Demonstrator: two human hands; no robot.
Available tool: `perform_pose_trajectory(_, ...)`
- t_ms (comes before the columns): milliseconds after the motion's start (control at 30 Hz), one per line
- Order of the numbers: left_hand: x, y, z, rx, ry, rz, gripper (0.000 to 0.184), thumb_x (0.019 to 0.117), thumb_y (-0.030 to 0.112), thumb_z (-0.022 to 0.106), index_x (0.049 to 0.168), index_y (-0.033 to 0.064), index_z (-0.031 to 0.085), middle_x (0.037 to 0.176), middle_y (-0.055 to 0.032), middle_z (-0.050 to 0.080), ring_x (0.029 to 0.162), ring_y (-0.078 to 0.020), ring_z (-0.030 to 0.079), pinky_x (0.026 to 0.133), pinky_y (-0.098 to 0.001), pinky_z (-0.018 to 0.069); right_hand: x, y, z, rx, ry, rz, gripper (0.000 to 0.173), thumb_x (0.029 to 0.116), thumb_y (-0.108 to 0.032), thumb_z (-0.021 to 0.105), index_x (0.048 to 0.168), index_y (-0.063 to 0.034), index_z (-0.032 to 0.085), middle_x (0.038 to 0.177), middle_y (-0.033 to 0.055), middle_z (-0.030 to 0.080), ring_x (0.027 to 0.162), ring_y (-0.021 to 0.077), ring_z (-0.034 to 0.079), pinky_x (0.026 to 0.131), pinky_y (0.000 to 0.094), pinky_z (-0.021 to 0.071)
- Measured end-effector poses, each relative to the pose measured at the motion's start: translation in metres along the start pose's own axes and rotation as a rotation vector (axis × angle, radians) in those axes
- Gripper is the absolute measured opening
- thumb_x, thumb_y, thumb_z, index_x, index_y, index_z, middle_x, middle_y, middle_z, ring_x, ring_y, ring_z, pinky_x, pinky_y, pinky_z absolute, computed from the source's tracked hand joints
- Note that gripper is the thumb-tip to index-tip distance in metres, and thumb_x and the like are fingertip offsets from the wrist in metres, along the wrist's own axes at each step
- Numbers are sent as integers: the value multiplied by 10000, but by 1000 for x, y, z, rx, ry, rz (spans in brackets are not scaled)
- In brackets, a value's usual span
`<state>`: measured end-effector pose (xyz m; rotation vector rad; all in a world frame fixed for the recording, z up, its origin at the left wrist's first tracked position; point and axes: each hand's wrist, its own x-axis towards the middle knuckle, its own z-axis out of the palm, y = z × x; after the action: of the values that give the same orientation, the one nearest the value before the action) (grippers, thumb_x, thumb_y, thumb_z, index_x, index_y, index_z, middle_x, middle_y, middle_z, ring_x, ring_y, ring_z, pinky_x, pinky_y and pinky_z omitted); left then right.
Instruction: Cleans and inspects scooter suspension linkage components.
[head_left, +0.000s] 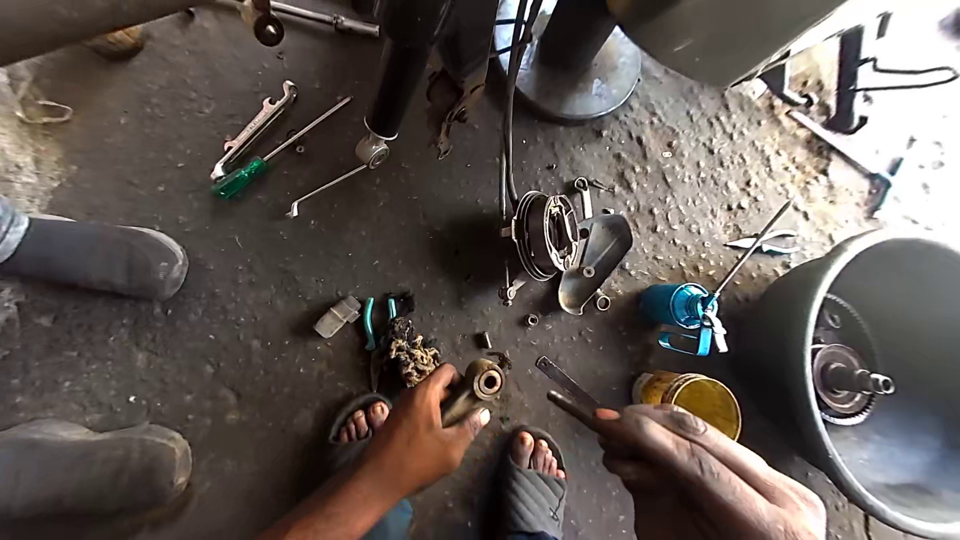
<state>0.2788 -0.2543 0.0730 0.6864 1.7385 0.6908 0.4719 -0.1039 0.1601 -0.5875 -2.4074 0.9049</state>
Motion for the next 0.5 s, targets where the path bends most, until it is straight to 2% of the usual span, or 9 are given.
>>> perform_pose_trajectory(67, 1, -4, -3, 33, 17, -40, 379, 882, 434, 727, 1122, 156, 634, 903, 33, 711, 810, -71, 685, 743, -297, 579, -3, 12, 4, -43, 45, 48, 192, 1029, -269, 590, 1143, -172, 711, 953, -10, 720, 846, 54, 682, 719, 214, 574)
perform_pose_trajectory(167, 1, -21, -7, 9, 72, -72, 470, 850, 466, 750, 1174, 148, 632, 934, 26, 724, 841, -87, 704, 768, -325, 601, -16, 48, 21, -110, 18, 146, 209, 996, -221, 620, 1136, -135, 748, 1015, 4, 738, 911, 65, 696, 776, 248, 597)
perform_pose_trajectory(233, 0, -34, -9, -55, 123, -68, 501, 828, 458, 758, 1193, 137, 636, 908, 22, 727, 773, -94, 707, 700, -318, 611, -37, 80, 38, -188, -81, 257, 227, 967, -213, 628, 1134, -157, 769, 1076, -2, 743, 962, 95, 711, 817, 299, 614)
perform_pose_trajectory(300, -1, -45, -11, -151, 132, -96, 500, 822, 429, 771, 1193, 122, 634, 858, -4, 723, 647, -125, 694, 581, -311, 607, -67, 114, 58, -294, -184, 347, 236, 956, -206, 621, 1126, -188, 784, 1076, 26, 753, 944, 192, 733, 774, 416, 619)
perform_pose_trajectory(367, -5, -49, -13, -284, 90, -175, 506, 831, 389, 782, 1203, 87, 617, 805, -39, 690, 563, -153, 658, 519, -303, 589, -93, 137, 72, -388, -285, 409, 247, 944, -151, 630, 1127, -186, 791, 1080, 81, 758, 937, 293, 738, 749, 512, 605)
perform_pose_trajectory(433, -10, -49, -13, -491, 44, -245, 363, 870, 289, 744, 1113, 69, 587, 687, -27, 614, 500, -140, 605, 500, -282, 572, -105, 141, 81, -455, -374, 475, 259, 943, -136, 650, 1166, -166, 779, 1175, 126, 734, 1009, 352, 719, 817, 549, 587)
perform_pose_trajectory(500, -17, -50, -12, -775, -20, -295, 66, 923, 144, 590, 948, 108, 542, 580, 26, 527, 481, -108, 572, 542, -282, 572, -108, 125, 91, -473, -398, 460, 313, 935, -151, 645, 1231, -144, 746, 1269, 166, 691, 1070, 378, 697, 864, 554, 570)
